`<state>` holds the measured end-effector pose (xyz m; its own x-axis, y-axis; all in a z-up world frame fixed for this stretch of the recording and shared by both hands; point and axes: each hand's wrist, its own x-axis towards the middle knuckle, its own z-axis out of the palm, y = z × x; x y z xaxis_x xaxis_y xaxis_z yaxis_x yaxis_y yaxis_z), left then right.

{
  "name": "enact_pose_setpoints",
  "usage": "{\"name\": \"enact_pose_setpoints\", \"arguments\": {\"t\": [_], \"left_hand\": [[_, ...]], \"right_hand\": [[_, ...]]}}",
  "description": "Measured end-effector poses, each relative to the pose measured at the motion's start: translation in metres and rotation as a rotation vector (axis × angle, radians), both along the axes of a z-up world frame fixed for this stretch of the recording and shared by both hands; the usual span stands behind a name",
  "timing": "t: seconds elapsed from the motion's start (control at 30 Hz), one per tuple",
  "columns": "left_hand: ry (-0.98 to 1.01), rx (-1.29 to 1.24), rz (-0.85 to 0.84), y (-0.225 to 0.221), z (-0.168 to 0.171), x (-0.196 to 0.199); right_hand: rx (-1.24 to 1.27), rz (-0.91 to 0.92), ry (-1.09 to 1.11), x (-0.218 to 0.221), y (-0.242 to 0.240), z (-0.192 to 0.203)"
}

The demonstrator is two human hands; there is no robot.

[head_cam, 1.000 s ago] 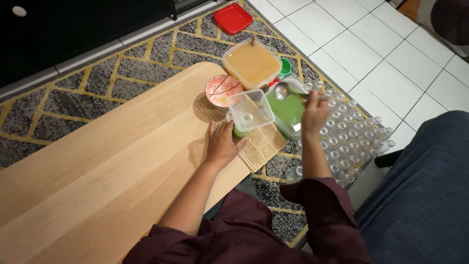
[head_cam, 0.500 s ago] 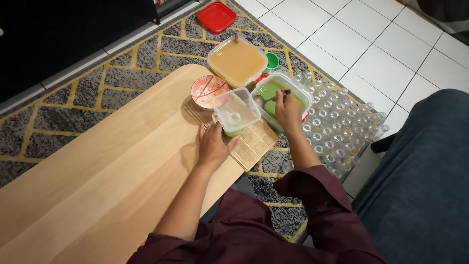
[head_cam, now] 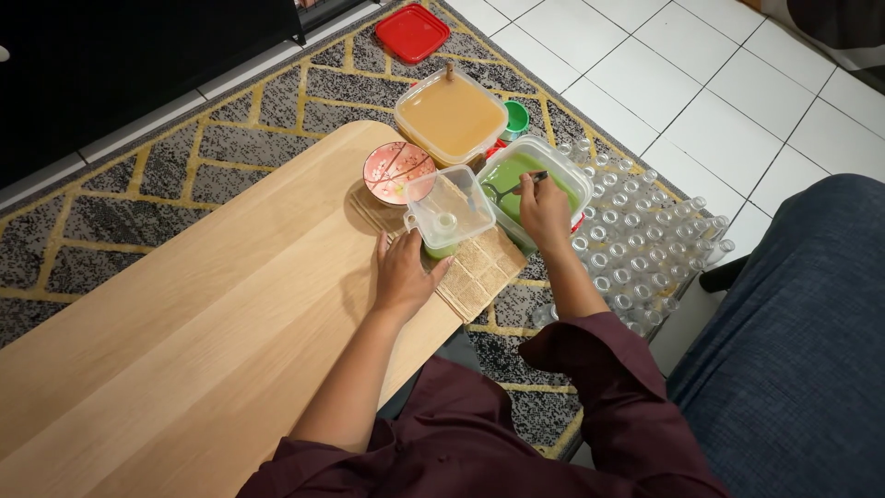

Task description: Scooping green liquid from a large container into a smaller one using a spoon

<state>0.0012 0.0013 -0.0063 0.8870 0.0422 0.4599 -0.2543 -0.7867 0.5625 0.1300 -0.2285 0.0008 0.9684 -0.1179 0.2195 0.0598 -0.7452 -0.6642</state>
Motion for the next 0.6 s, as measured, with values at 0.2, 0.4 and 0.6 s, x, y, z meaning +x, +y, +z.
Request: {"name": "enact_pose_setpoints", "arguments": {"t": [0.2,0.4,0.6], "left_hand": [[0.029,-0.006,-0.007,0.001,0.004,-0.001],[0.053,-0.004,-0.01,0.001,0.002,0.0],[0.028,0.006,-0.004,0.002,-0.012,0.003]], "right_hand": [[0.13,0.005,-0.058,0.005,-0.004,-0.008],[0.237,-0.03,-0.114,0.005,-0.007,-0.004],[0.316,-0.072,-0.094,0.001,-0.005,0.002]]}}
